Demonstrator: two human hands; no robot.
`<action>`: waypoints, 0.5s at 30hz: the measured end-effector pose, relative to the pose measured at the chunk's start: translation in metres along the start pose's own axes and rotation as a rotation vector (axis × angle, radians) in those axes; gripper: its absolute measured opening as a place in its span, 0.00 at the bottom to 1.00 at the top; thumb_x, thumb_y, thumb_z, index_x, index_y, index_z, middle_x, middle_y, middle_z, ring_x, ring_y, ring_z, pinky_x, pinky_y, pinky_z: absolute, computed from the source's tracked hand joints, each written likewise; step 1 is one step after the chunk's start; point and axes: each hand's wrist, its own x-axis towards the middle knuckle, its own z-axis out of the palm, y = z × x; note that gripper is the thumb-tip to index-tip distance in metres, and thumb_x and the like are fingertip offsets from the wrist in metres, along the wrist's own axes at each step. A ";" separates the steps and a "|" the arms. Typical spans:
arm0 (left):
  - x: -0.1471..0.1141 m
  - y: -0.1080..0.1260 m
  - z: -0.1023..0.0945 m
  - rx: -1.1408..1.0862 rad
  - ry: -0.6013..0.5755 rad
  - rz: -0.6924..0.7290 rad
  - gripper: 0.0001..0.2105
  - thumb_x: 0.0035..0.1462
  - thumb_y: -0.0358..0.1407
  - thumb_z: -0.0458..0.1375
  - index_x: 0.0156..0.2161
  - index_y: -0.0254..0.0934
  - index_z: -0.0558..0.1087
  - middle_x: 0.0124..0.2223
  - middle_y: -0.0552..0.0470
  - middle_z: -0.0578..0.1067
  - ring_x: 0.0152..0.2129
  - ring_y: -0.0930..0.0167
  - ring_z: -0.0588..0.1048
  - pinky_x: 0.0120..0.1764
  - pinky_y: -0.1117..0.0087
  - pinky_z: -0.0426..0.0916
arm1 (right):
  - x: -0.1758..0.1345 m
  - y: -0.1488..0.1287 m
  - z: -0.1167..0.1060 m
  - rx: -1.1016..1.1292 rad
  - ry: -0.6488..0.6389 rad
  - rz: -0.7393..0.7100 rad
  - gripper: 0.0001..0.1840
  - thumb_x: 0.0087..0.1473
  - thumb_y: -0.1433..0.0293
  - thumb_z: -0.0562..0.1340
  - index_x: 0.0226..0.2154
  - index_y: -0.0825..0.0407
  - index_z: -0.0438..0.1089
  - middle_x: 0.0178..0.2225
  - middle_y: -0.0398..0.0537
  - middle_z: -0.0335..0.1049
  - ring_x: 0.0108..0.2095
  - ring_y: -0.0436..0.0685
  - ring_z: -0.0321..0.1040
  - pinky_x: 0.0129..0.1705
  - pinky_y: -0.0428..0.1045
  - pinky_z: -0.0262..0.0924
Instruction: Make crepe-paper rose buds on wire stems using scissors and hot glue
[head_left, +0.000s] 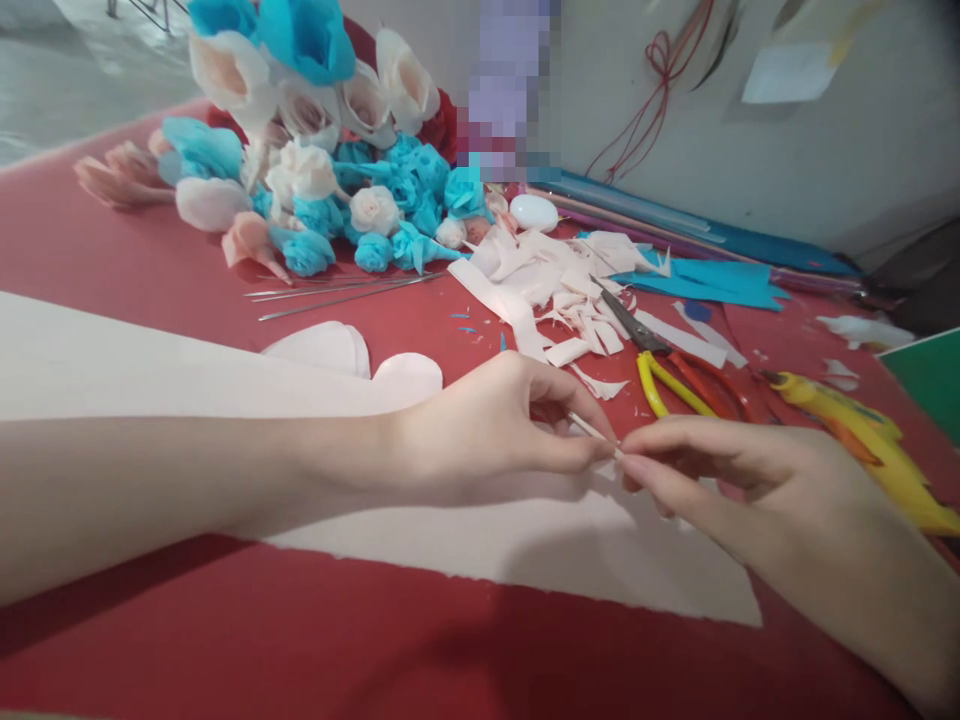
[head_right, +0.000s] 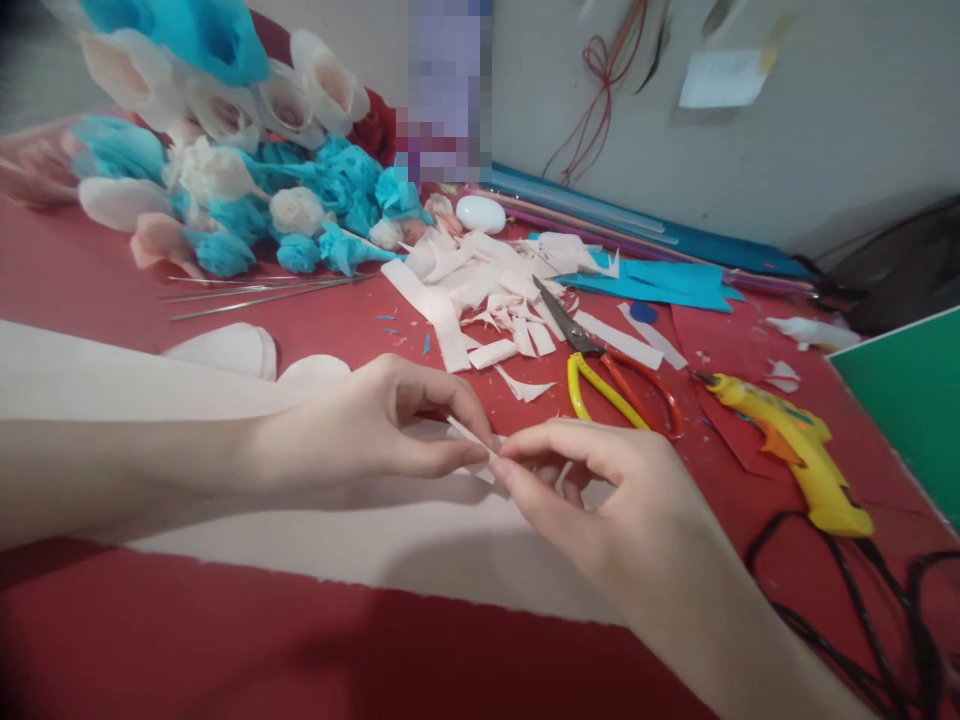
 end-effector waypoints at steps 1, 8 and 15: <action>0.000 0.000 0.000 0.004 0.002 0.000 0.04 0.48 0.31 0.55 0.30 0.36 0.72 0.28 0.57 0.75 0.27 0.77 0.73 0.29 0.81 0.66 | 0.000 0.000 0.001 0.004 -0.002 0.001 0.06 0.48 0.65 0.59 0.25 0.43 0.72 0.23 0.34 0.72 0.22 0.47 0.67 0.20 0.35 0.61; -0.003 -0.001 0.001 0.025 0.012 0.009 0.04 0.45 0.30 0.56 0.30 0.36 0.72 0.29 0.57 0.75 0.27 0.75 0.73 0.29 0.80 0.67 | 0.000 -0.001 0.003 0.017 0.009 0.046 0.06 0.46 0.65 0.59 0.24 0.44 0.72 0.22 0.34 0.71 0.22 0.47 0.66 0.19 0.36 0.60; -0.002 0.001 0.000 0.021 0.044 0.073 0.06 0.48 0.29 0.55 0.32 0.35 0.73 0.32 0.57 0.75 0.30 0.77 0.73 0.33 0.81 0.67 | 0.000 -0.007 0.003 0.046 0.053 0.045 0.07 0.47 0.66 0.59 0.22 0.45 0.72 0.20 0.34 0.70 0.19 0.45 0.64 0.20 0.36 0.58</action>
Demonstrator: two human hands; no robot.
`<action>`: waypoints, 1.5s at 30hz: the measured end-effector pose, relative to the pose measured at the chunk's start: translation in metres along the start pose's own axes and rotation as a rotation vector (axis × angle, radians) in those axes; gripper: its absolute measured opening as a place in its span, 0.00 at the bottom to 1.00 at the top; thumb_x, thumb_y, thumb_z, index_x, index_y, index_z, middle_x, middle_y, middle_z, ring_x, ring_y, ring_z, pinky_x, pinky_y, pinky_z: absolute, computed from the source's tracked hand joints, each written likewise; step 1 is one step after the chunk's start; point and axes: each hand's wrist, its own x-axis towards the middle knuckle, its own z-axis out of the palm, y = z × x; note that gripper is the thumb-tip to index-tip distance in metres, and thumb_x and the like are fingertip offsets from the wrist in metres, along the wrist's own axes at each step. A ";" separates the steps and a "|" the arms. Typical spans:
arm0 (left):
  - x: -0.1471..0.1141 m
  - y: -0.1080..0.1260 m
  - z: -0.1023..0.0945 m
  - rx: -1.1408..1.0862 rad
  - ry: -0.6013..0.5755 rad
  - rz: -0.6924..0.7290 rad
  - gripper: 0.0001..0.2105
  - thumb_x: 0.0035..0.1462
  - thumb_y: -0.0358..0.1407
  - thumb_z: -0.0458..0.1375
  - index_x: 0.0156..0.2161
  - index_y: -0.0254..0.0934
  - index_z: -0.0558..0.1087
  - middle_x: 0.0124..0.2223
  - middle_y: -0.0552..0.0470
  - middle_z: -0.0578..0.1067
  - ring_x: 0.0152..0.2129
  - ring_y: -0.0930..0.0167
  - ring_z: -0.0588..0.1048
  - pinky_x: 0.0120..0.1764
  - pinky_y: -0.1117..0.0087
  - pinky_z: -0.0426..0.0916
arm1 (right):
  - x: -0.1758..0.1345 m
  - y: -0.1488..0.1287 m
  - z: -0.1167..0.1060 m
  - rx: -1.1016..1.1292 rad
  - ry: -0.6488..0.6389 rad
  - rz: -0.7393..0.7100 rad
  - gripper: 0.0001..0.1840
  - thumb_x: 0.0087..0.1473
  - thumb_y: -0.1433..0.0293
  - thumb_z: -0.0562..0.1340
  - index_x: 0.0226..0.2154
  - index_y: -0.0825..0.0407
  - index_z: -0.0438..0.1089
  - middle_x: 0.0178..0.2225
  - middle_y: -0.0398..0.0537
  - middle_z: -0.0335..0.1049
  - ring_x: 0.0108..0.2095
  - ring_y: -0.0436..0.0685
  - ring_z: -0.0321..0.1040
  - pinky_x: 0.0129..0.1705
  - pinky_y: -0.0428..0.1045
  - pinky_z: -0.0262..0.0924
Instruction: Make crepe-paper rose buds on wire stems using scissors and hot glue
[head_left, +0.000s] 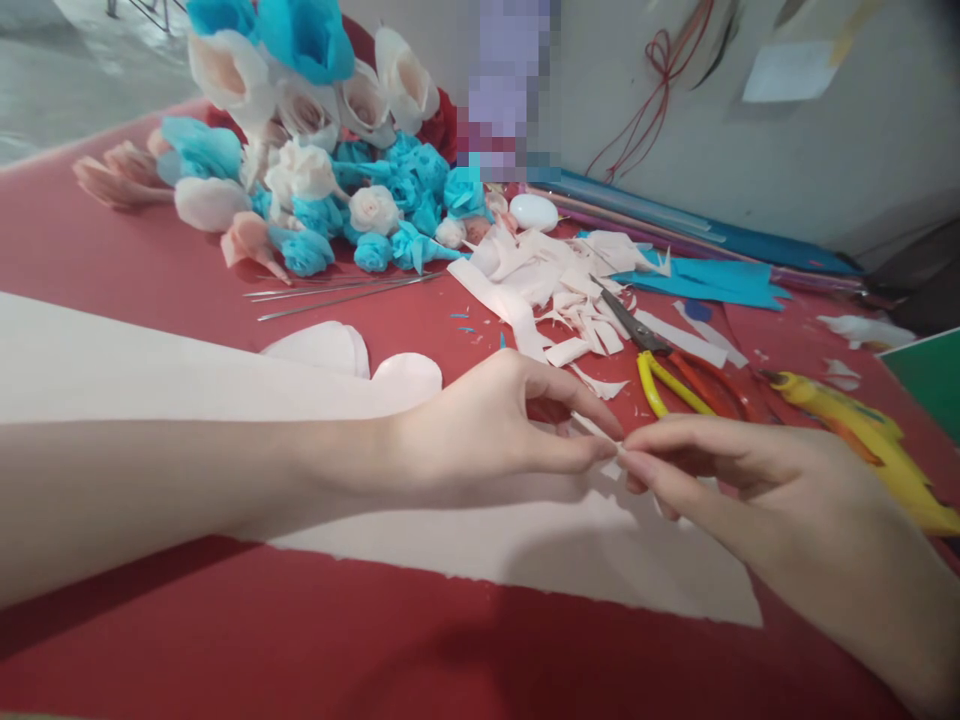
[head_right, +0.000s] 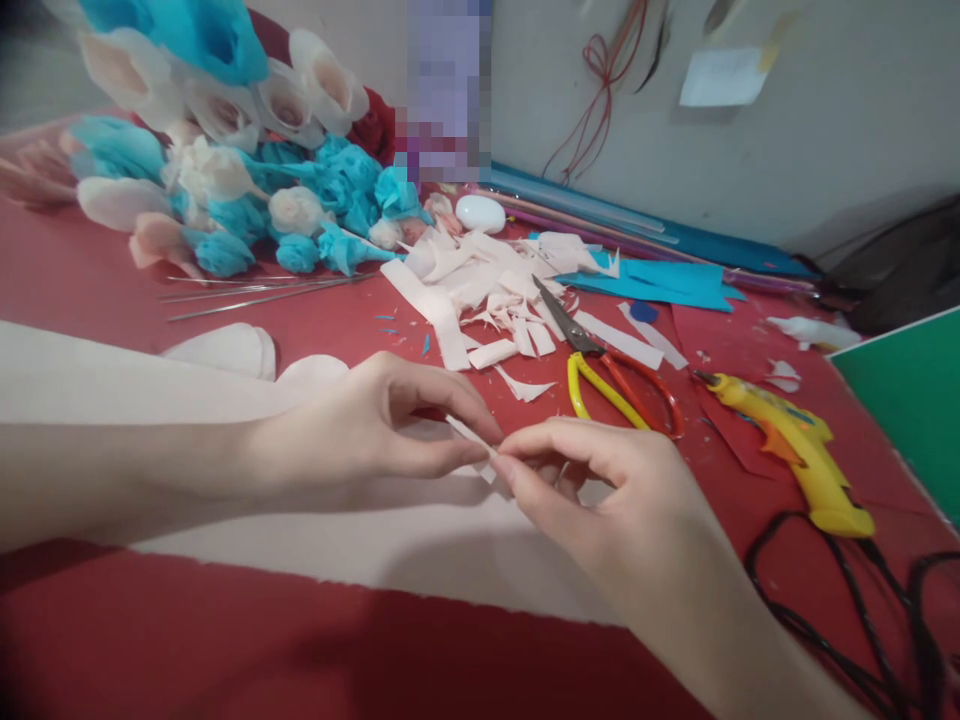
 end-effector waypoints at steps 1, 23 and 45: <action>0.000 0.000 0.000 -0.002 0.001 -0.002 0.06 0.48 0.30 0.54 0.32 0.35 0.73 0.32 0.57 0.75 0.30 0.76 0.73 0.33 0.81 0.67 | 0.000 0.000 0.000 -0.001 0.012 0.007 0.07 0.47 0.66 0.59 0.22 0.45 0.72 0.20 0.34 0.69 0.19 0.46 0.64 0.20 0.36 0.59; -0.001 0.001 -0.001 -0.028 -0.038 -0.086 0.06 0.48 0.31 0.54 0.31 0.36 0.73 0.30 0.56 0.76 0.29 0.74 0.74 0.31 0.79 0.68 | -0.002 -0.002 -0.002 0.064 0.021 0.041 0.09 0.48 0.63 0.58 0.22 0.45 0.72 0.21 0.35 0.70 0.20 0.47 0.65 0.22 0.38 0.60; -0.001 0.001 0.000 0.034 -0.060 -0.056 0.08 0.50 0.37 0.54 0.31 0.36 0.74 0.31 0.55 0.76 0.30 0.74 0.74 0.31 0.80 0.67 | 0.003 0.003 -0.009 -0.059 -0.063 -0.069 0.07 0.46 0.67 0.59 0.22 0.46 0.72 0.19 0.35 0.69 0.17 0.46 0.64 0.17 0.35 0.58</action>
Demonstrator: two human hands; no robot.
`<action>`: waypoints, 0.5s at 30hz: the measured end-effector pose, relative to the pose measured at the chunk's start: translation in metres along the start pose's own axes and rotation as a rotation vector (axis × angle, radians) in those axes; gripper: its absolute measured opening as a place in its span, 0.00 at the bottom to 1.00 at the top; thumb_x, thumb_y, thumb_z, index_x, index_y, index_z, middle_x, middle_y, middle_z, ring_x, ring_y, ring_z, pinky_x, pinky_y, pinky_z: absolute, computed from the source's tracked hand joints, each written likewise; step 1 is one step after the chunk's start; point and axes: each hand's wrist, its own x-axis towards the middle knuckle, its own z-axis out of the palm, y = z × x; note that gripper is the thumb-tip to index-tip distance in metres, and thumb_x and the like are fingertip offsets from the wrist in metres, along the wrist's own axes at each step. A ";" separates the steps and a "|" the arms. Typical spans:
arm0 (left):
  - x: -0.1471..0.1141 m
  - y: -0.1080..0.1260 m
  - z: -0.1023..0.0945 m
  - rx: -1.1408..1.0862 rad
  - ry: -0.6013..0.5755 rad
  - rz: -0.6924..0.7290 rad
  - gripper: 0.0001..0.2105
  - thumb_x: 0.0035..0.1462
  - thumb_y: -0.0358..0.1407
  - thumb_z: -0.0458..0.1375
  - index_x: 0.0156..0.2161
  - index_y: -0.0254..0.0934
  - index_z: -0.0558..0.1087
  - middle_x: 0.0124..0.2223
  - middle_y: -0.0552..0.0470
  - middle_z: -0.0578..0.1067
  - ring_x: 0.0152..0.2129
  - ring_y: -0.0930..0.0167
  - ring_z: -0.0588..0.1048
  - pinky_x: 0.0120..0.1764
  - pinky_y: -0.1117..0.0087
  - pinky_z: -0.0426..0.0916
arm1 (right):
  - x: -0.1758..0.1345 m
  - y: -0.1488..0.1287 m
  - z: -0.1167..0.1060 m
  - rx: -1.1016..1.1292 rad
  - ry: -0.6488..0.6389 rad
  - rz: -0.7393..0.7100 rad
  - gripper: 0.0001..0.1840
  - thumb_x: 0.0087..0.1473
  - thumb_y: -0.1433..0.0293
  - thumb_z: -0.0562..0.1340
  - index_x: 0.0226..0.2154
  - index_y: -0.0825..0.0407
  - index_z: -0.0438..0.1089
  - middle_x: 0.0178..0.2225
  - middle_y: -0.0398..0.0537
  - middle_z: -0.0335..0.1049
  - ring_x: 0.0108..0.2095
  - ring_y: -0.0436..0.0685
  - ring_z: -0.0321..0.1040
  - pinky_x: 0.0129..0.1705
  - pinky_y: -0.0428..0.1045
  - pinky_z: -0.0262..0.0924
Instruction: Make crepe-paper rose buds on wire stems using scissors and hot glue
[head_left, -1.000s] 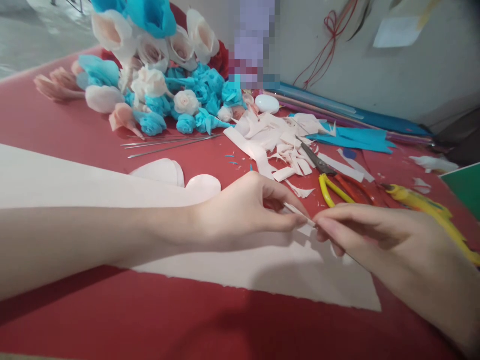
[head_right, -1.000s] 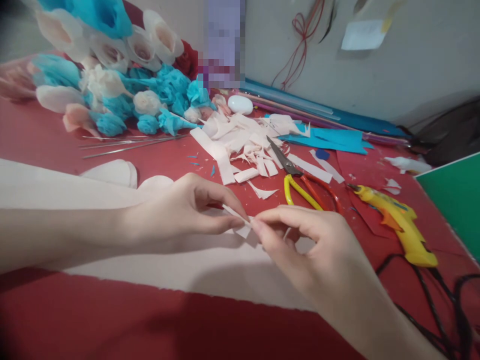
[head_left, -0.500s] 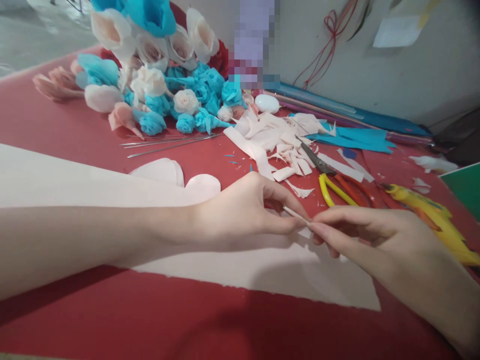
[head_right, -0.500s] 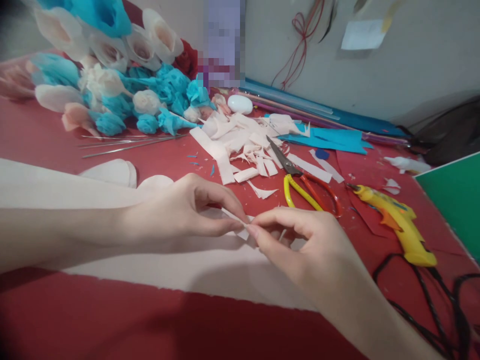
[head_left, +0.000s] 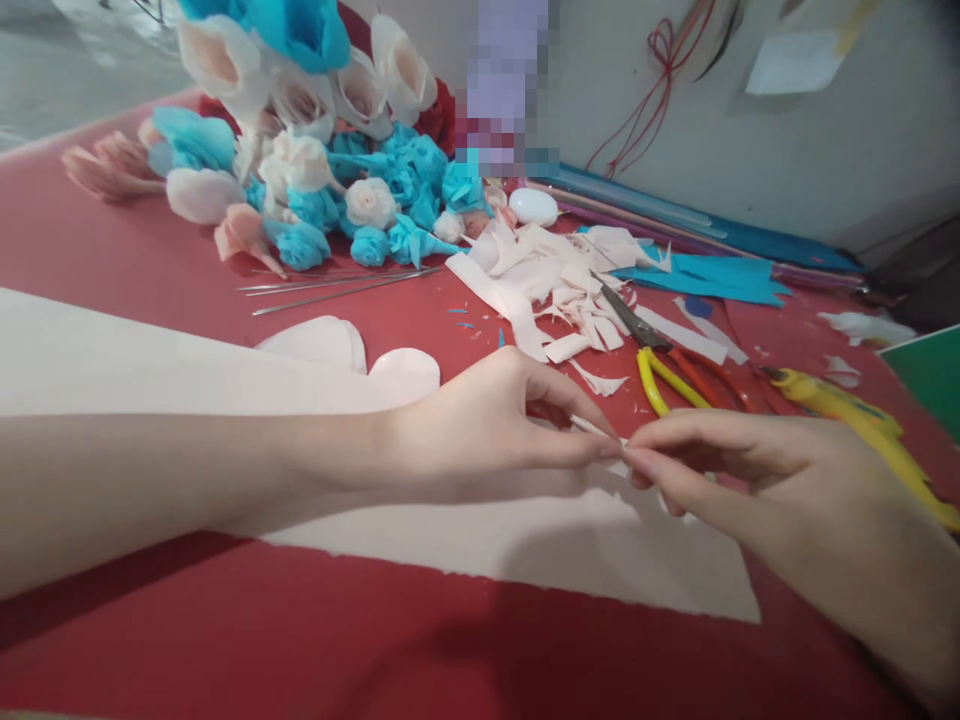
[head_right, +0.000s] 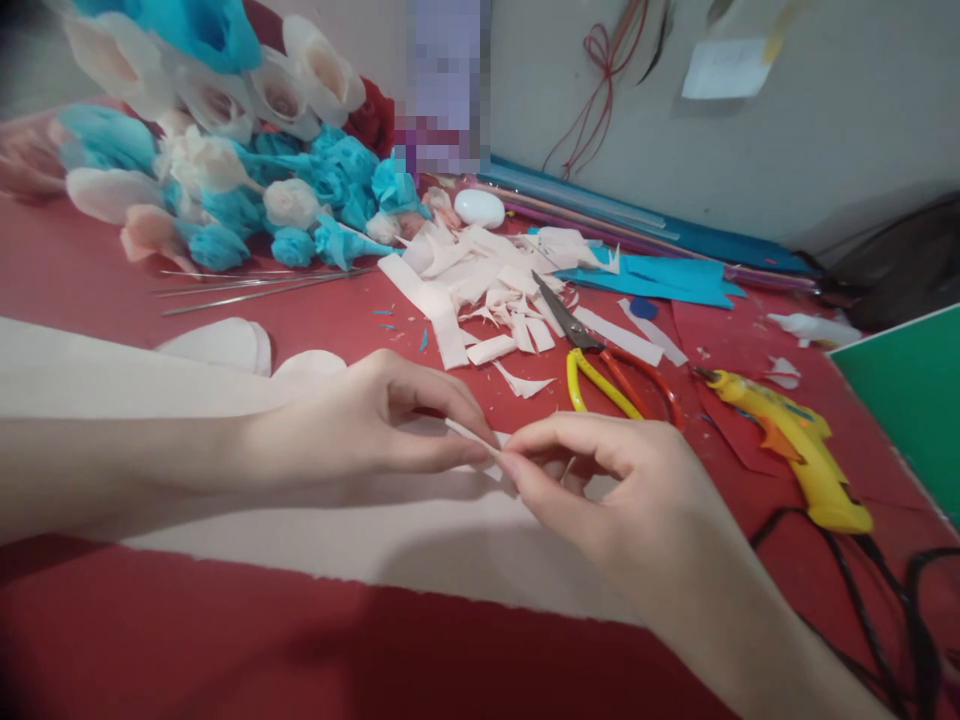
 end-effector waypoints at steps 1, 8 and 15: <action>0.000 0.000 0.000 0.004 0.003 -0.002 0.08 0.50 0.37 0.54 0.31 0.36 0.74 0.31 0.55 0.76 0.29 0.74 0.74 0.30 0.80 0.67 | 0.000 0.000 0.000 -0.007 -0.003 -0.001 0.07 0.47 0.66 0.59 0.22 0.45 0.72 0.19 0.35 0.69 0.17 0.46 0.64 0.17 0.35 0.58; 0.001 0.000 0.000 0.004 0.003 -0.026 0.07 0.49 0.34 0.54 0.31 0.35 0.73 0.30 0.55 0.77 0.29 0.73 0.74 0.31 0.79 0.68 | 0.000 0.005 0.003 -0.026 -0.021 -0.003 0.07 0.48 0.65 0.59 0.25 0.45 0.72 0.22 0.36 0.71 0.21 0.48 0.67 0.19 0.37 0.60; 0.000 -0.001 0.001 0.020 0.009 -0.008 0.06 0.47 0.32 0.54 0.31 0.36 0.73 0.31 0.55 0.77 0.29 0.73 0.74 0.32 0.78 0.68 | -0.002 0.001 0.009 0.072 0.034 0.075 0.06 0.46 0.65 0.59 0.23 0.44 0.71 0.21 0.34 0.70 0.19 0.47 0.64 0.19 0.37 0.58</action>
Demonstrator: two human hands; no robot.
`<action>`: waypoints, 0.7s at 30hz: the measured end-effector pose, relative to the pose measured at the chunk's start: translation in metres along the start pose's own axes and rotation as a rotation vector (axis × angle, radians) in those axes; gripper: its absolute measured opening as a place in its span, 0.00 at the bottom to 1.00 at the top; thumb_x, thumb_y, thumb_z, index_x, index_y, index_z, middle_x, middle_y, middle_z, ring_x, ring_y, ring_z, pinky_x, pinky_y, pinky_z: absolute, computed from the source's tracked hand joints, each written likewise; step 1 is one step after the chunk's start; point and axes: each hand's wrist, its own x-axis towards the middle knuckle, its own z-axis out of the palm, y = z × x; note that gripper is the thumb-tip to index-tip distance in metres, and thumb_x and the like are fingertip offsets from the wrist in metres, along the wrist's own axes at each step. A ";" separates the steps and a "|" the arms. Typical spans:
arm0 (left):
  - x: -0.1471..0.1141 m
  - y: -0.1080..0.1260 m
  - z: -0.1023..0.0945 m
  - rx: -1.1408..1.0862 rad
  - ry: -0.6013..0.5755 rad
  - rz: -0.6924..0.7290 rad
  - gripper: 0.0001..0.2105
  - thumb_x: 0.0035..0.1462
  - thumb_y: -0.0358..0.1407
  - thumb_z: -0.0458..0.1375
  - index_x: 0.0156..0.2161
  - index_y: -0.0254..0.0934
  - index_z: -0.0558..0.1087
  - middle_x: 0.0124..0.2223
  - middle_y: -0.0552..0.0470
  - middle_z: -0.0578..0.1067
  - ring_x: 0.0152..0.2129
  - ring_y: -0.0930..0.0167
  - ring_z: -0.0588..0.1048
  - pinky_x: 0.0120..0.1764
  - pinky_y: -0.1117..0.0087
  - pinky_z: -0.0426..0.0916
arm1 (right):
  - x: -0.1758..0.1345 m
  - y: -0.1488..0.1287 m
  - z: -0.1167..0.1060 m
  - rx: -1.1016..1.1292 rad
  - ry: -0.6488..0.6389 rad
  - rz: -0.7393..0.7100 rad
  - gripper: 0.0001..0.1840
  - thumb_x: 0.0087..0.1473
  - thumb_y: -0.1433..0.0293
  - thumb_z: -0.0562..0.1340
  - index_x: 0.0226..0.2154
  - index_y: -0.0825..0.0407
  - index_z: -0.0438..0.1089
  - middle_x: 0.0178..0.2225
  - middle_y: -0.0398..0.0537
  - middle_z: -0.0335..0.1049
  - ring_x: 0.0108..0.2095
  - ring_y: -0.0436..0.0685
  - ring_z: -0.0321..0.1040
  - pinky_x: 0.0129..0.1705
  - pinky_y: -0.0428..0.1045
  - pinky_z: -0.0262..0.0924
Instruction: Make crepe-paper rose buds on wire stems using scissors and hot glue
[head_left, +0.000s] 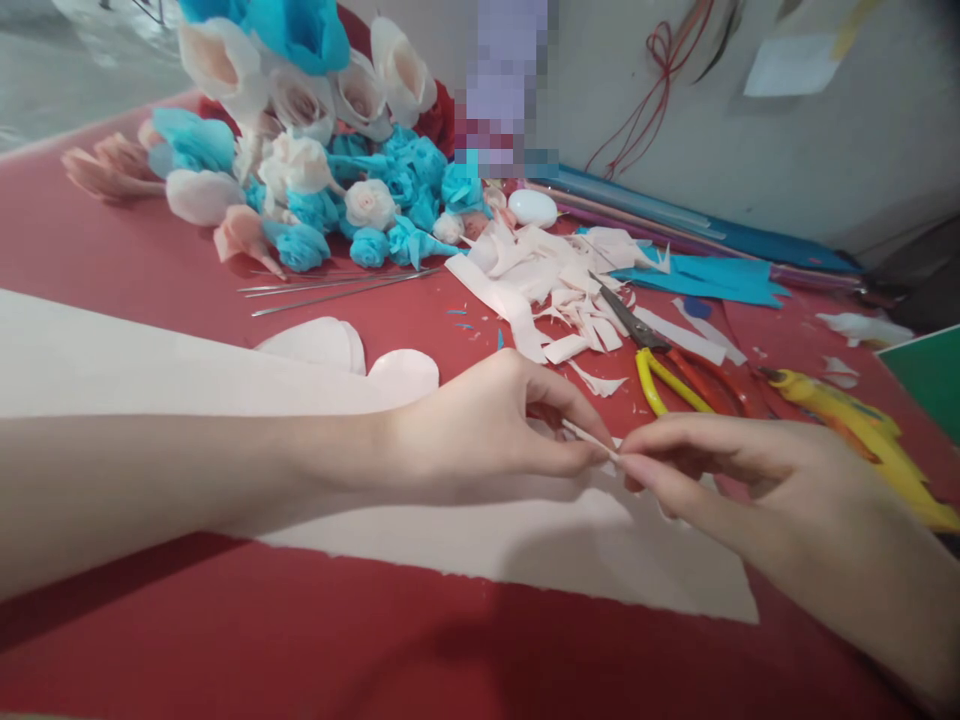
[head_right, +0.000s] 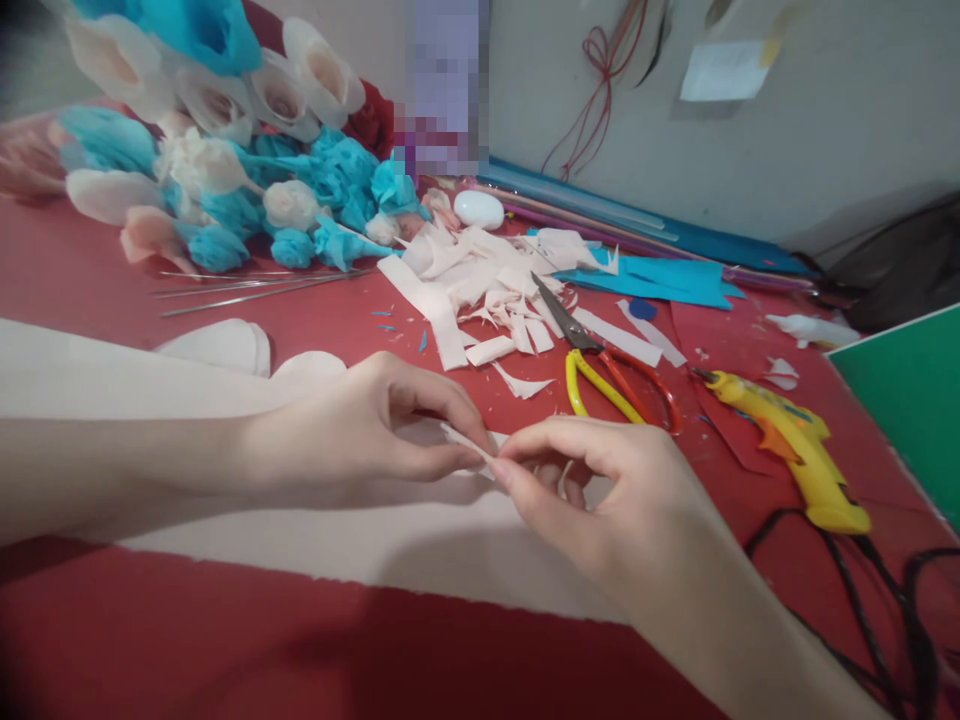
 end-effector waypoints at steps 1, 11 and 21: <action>0.000 0.000 0.000 0.004 0.003 0.002 0.06 0.47 0.31 0.54 0.31 0.36 0.73 0.31 0.55 0.77 0.29 0.73 0.74 0.33 0.77 0.68 | -0.001 0.000 0.001 0.018 0.018 0.012 0.05 0.46 0.65 0.60 0.23 0.44 0.71 0.21 0.34 0.70 0.19 0.46 0.62 0.18 0.38 0.57; 0.000 -0.001 0.000 0.009 0.014 0.015 0.06 0.47 0.32 0.56 0.31 0.35 0.75 0.31 0.54 0.76 0.29 0.73 0.74 0.31 0.78 0.68 | 0.000 0.001 -0.001 -0.026 -0.057 -0.012 0.06 0.46 0.65 0.59 0.24 0.46 0.72 0.22 0.37 0.71 0.18 0.47 0.63 0.17 0.38 0.57; 0.001 0.000 -0.001 -0.104 0.101 0.004 0.04 0.48 0.33 0.57 0.28 0.37 0.74 0.27 0.57 0.75 0.26 0.76 0.72 0.27 0.81 0.65 | -0.003 -0.010 -0.015 0.080 -0.057 0.267 0.10 0.44 0.58 0.61 0.22 0.46 0.70 0.18 0.36 0.65 0.21 0.47 0.59 0.22 0.40 0.53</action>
